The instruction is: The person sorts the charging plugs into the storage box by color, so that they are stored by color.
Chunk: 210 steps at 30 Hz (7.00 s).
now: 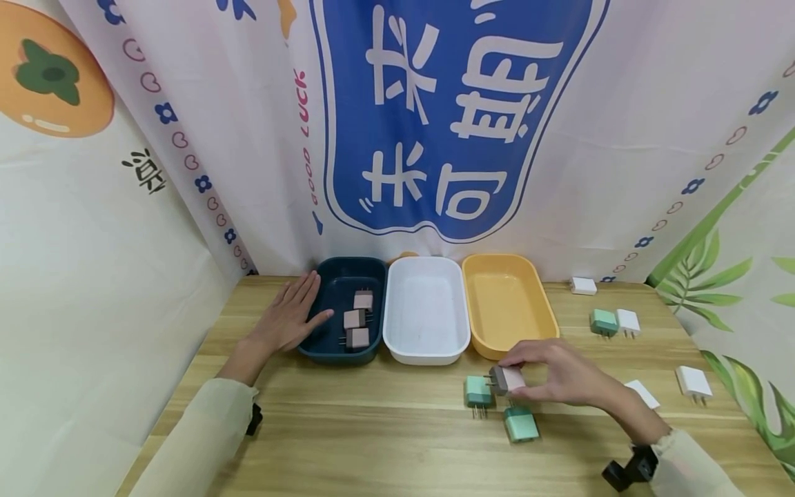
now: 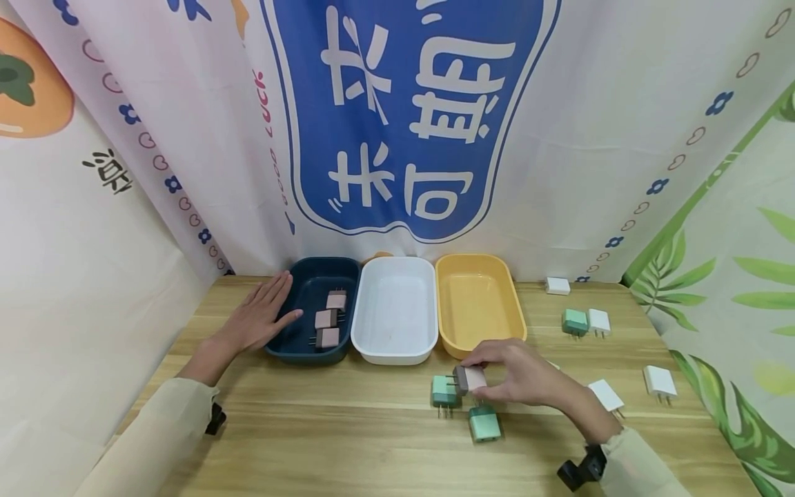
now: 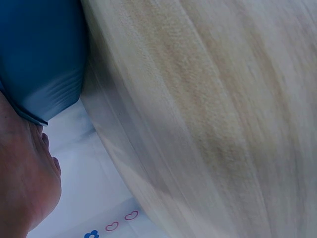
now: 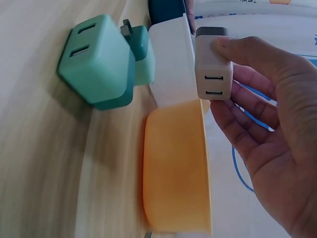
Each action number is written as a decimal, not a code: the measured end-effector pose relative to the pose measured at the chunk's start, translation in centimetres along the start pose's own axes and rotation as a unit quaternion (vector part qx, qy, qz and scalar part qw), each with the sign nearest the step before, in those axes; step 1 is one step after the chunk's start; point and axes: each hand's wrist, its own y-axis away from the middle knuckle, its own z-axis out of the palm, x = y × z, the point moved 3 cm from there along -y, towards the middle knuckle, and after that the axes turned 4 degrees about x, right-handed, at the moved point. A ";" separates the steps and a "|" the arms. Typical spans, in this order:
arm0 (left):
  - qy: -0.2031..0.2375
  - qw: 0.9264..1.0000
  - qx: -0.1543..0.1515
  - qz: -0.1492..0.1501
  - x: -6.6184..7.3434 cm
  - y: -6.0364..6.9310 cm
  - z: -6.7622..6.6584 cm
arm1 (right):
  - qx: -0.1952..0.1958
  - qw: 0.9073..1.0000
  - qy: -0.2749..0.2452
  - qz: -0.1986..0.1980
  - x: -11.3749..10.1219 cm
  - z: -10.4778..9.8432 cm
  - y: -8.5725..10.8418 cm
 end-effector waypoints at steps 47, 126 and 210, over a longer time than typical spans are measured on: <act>-0.002 1.000 -0.006 -0.005 0.0 -0.1 0.0 | 0.023 0.993 -0.079 -0.079 -2.5 4.3 -10.4; -0.004 1.000 -0.006 -0.009 0.0 -0.1 0.0 | 0.058 0.990 -0.123 0.026 -3.3 13.8 -20.7; 0.017 0.997 -0.027 0.070 10.1 -3.3 -0.9 | 0.055 0.996 -0.062 -0.018 -3.6 5.6 -8.5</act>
